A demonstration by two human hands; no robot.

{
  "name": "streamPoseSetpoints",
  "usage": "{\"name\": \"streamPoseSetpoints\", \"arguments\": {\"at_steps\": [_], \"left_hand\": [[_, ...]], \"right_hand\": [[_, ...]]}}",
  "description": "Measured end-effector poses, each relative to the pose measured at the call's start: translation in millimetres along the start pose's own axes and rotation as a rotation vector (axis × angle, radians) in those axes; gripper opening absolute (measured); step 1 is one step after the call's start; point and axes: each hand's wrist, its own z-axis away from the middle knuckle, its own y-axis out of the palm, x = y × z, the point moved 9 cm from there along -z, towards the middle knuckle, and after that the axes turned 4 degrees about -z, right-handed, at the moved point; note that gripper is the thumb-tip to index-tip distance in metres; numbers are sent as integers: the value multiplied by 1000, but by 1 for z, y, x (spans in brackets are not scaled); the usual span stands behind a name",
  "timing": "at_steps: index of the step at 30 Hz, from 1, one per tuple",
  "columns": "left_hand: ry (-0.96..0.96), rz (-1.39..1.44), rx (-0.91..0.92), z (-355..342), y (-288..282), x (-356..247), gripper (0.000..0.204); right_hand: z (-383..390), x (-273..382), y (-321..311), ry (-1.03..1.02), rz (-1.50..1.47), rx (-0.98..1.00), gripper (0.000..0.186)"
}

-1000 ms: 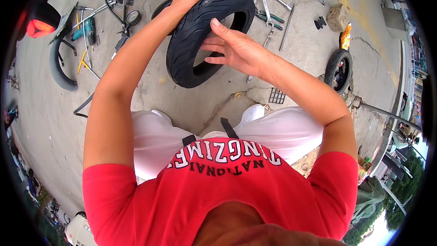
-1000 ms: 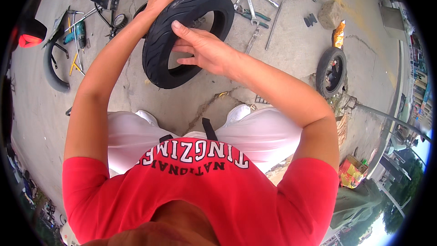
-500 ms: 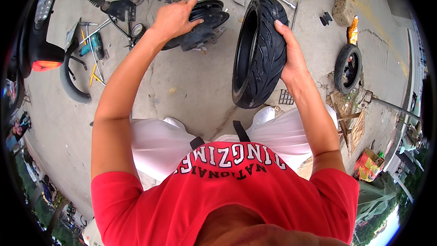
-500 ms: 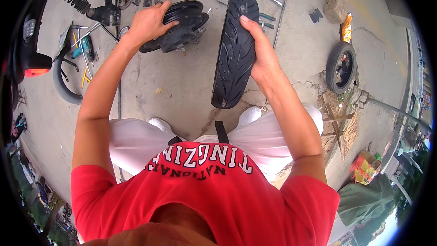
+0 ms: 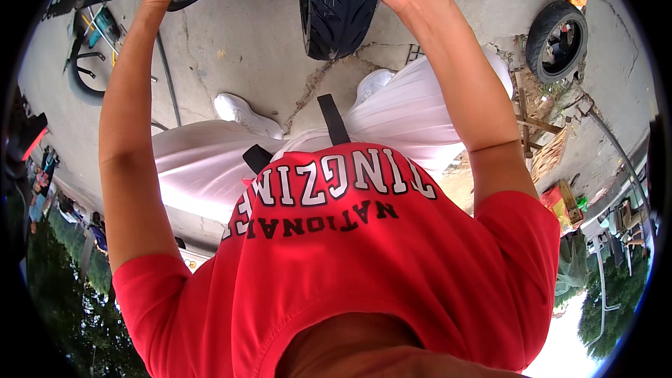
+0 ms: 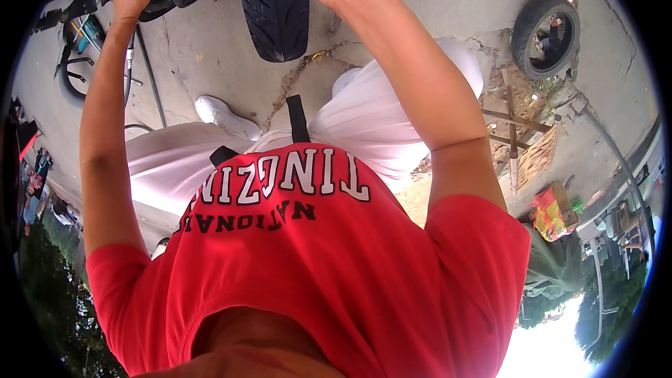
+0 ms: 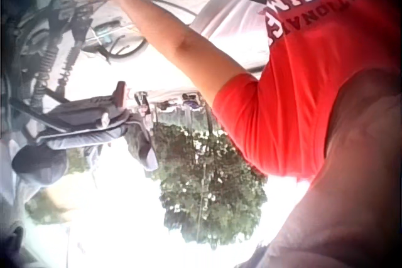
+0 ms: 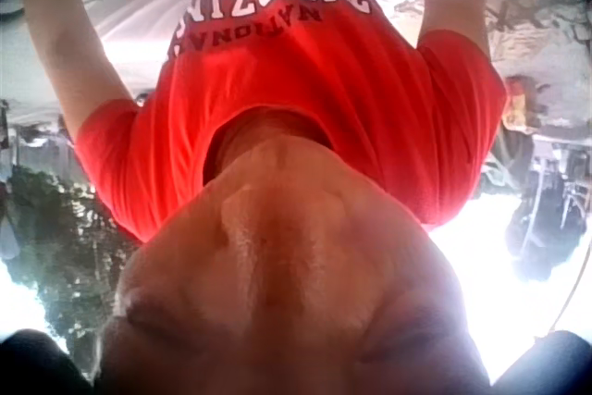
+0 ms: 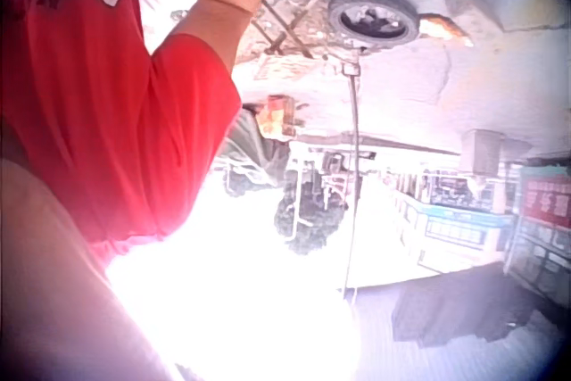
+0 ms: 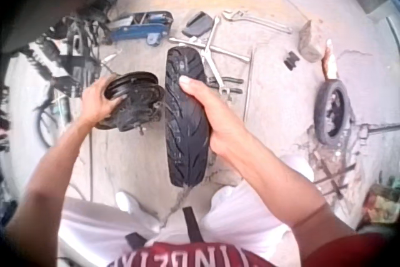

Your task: The person removes a tire from a motorcycle wheel rim using pliers and a metal bar, then fits a new tire onto the rim and secures it with tools. The person uses pliers to pry the tire bead and a metal bar to lever the tire into place.

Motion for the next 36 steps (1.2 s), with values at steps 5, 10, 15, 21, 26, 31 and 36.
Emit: {"name": "streamPoseSetpoints", "arguments": {"at_steps": [5,10,15,21,26,31,36], "left_hand": [[-1,38,60,-1,3,-1,57],[19,-112,12,5,5,12,58],[-150,15,146,1,6,2,55],[-62,-39,301,-3,10,-36,52],[-58,-98,446,8,19,-45,52],[-36,-77,312,-3,26,-26,57],[-132,27,255,-10,20,1,62]], "right_hand": [[5,7,-1,46,-14,82,30],[2,20,-11,71,19,65,28],[-1,26,-23,114,24,62,27],[29,37,-59,-123,114,-178,37],[47,35,-50,-206,261,-275,35],[39,20,-18,-244,161,-139,40],[40,12,-13,-297,101,-233,40]]}}
